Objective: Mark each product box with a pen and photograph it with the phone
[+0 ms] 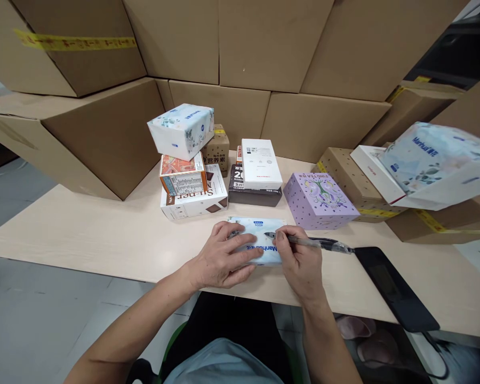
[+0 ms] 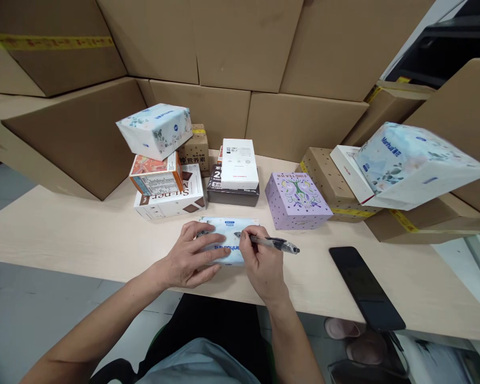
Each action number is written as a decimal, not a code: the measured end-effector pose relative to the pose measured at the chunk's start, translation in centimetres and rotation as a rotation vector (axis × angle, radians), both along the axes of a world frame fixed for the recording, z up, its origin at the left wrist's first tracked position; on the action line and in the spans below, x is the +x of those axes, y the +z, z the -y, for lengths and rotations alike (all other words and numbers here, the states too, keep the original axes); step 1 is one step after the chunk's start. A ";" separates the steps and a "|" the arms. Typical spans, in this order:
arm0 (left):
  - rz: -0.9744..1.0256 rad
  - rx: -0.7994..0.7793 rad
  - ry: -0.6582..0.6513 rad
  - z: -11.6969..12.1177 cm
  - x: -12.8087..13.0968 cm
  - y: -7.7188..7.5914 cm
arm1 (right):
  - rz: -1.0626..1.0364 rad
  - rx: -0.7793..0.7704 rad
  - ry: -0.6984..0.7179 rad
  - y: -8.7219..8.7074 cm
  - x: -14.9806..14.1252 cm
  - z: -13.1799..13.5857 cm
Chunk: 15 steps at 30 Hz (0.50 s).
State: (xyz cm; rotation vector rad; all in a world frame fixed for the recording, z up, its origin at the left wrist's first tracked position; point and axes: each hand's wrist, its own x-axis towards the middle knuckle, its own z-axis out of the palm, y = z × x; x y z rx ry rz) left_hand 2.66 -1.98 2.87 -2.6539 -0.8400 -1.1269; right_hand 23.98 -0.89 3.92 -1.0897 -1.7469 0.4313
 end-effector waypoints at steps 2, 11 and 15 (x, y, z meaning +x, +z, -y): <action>0.000 0.001 -0.003 0.0 0.0 0.0 | -0.001 -0.013 0.011 0.0 0.1 0.0; -0.002 0.003 -0.002 -0.1 -0.2 -0.1 | -0.435 -0.054 -0.121 -0.9 0.0 0.8; 0.002 0.007 0.010 -0.2 -0.2 -0.2 | -0.546 0.025 -0.322 -1.3 2.2 1.4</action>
